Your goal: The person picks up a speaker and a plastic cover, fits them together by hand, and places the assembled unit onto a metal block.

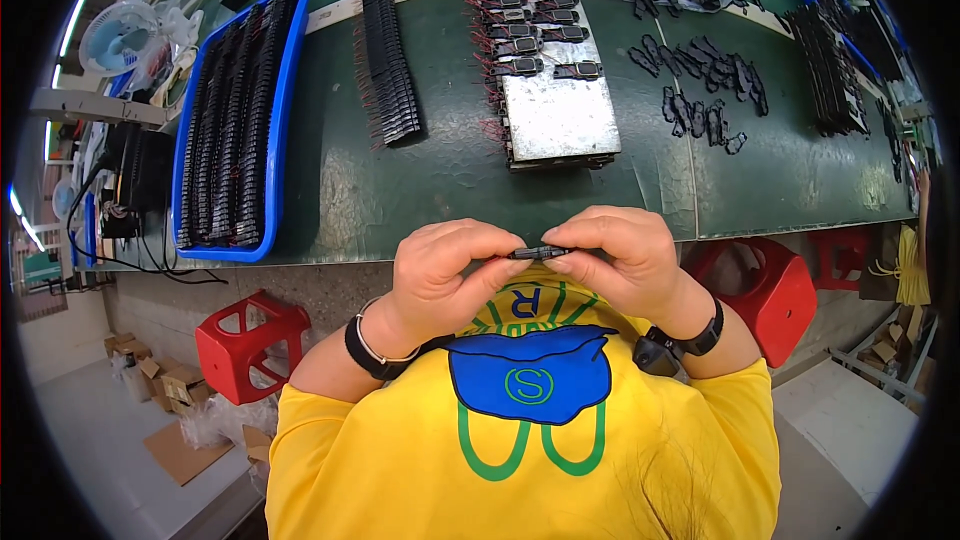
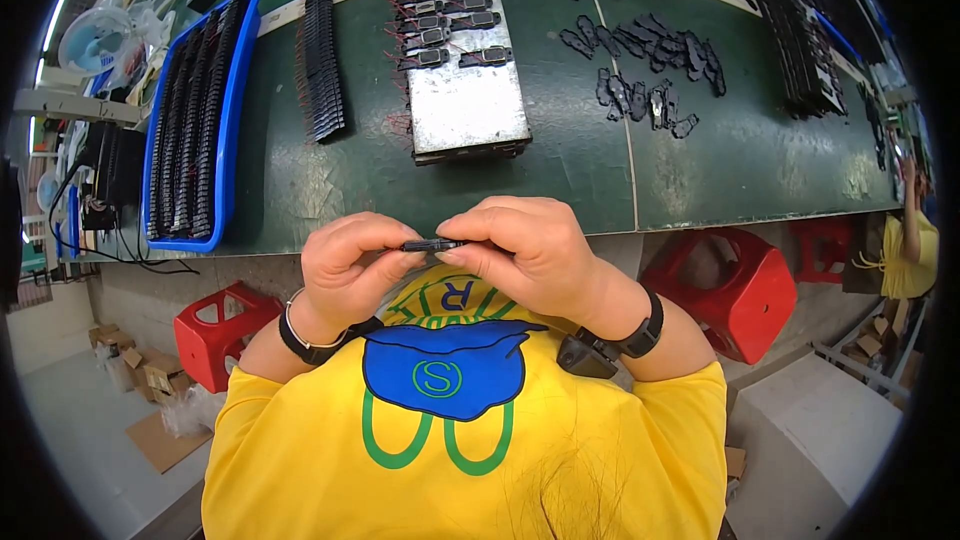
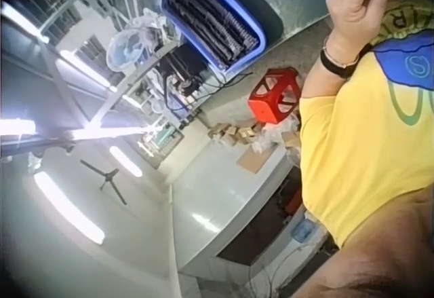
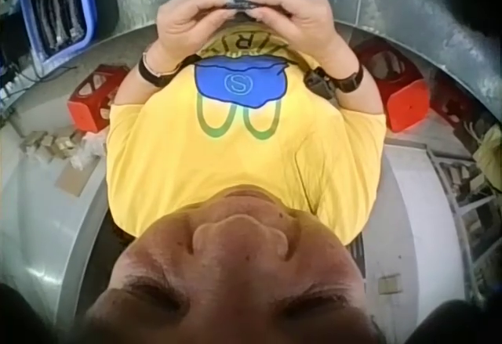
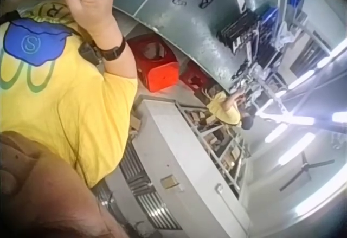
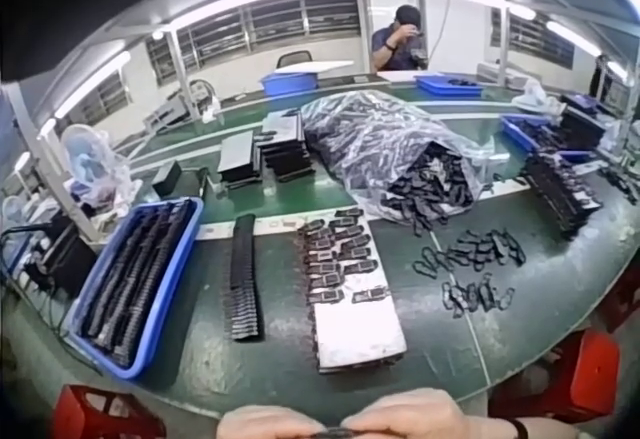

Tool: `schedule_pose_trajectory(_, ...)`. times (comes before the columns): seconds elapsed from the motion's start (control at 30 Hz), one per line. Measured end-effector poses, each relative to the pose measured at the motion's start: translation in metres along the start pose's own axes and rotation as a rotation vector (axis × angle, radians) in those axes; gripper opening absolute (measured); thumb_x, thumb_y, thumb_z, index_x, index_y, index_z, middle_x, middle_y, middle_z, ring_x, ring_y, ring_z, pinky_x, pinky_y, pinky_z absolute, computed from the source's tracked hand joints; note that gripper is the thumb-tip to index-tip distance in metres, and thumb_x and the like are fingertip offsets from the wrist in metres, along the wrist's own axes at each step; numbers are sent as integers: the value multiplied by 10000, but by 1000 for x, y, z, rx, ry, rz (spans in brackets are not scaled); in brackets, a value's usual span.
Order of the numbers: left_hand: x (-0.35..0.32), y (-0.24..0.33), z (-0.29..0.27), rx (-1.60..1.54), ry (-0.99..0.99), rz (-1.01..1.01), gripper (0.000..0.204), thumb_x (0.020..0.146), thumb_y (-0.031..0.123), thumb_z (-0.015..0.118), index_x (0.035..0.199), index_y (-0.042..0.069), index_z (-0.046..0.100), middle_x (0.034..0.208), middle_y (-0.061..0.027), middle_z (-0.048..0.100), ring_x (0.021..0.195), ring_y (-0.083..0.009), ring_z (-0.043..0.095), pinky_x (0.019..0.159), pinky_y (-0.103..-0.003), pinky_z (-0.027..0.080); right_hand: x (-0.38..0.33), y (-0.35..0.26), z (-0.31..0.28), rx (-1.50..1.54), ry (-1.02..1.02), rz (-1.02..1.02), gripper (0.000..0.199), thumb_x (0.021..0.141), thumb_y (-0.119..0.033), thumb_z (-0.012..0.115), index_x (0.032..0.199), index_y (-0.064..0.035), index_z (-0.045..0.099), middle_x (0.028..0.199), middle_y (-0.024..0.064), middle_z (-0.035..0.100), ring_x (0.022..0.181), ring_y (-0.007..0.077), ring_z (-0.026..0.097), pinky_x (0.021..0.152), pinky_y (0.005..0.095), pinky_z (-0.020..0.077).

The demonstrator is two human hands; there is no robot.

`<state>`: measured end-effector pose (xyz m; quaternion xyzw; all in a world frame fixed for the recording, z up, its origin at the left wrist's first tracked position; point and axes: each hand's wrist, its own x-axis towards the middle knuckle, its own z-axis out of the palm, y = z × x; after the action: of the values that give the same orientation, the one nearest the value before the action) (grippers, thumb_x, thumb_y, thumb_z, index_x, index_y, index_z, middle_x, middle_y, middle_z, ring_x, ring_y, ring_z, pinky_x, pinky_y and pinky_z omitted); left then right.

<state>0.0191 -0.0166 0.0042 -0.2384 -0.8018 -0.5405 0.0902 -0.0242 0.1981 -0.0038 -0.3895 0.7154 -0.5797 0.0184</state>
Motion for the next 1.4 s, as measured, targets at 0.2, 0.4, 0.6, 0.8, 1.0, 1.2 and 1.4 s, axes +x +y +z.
schedule_pose_trajectory(0.2, 5, -7, 1, 28, -23, 122, 124, 779, 1, 698, 886, 10, 636, 760, -84, 657, 647, -154, 633, 570, -237, 482, 2, 2, 3, -132, 66, -189, 197, 724, -41, 735, 885, -9, 625, 742, 116, 638, 598, 219, 612, 521, 288, 461)
schedule_pose_trajectory(0.4, -5, -12, 14, -464, 30, -321, 171, 753, 16, 715, 897, -7, 626, 839, -123, 649, 656, -206, 632, 602, -273, 496, 3, 2, 3, -102, 56, -91, 140, 738, -9, 696, 855, -9, 619, 697, 107, 613, 548, 212, 579, 492, 283, 432)
schedule_pose_trajectory(0.6, 16, -3, -2, -113, -77, -165, 211, 745, 21, 724, 933, -18, 638, 861, -108, 644, 710, -179, 631, 639, -272, 499, 0, 2, -1, -41, -15, 73, 108, 760, -2, 672, 854, -1, 620, 684, 102, 606, 543, 190, 572, 492, 267, 420)
schedule_pose_trajectory(0.8, 18, 3, -14, 20, -325, -226, 198, 755, 18, 727, 936, -24, 656, 819, -68, 657, 720, -139, 621, 649, -245, 495, 4, -5, 2, 112, -128, 299, 77, 821, -26, 644, 876, 14, 608, 696, 70, 608, 593, 110, 577, 509, 244, 426)
schedule_pose_trajectory(1.0, 9, -5, -16, -761, -218, -862, 180, 799, 34, 692, 955, -42, 644, 785, -90, 653, 677, -145, 622, 612, -242, 496, 9, -6, 9, 656, -16, 581, 110, 894, -46, 581, 976, 25, 567, 737, 49, 614, 653, 78, 586, 561, 208, 458)
schedule_pose_trajectory(1.2, 1, -24, -23, -1255, -133, -895, 179, 833, 41, 650, 986, -48, 625, 773, -100, 642, 629, -125, 591, 575, -234, 487, 6, 1, 13, 619, -24, 536, 116, 927, -52, 536, 1015, 24, 542, 786, 61, 620, 663, 83, 593, 591, 202, 483)
schedule_pose_trajectory(1.4, 0, -25, -30, -1081, -28, -861, 171, 830, 38, 654, 981, -39, 629, 791, -100, 646, 635, -141, 599, 587, -240, 492, 9, -5, 6, 447, -127, 493, 79, 912, -35, 548, 962, 22, 569, 783, 61, 623, 651, 80, 592, 575, 203, 483)
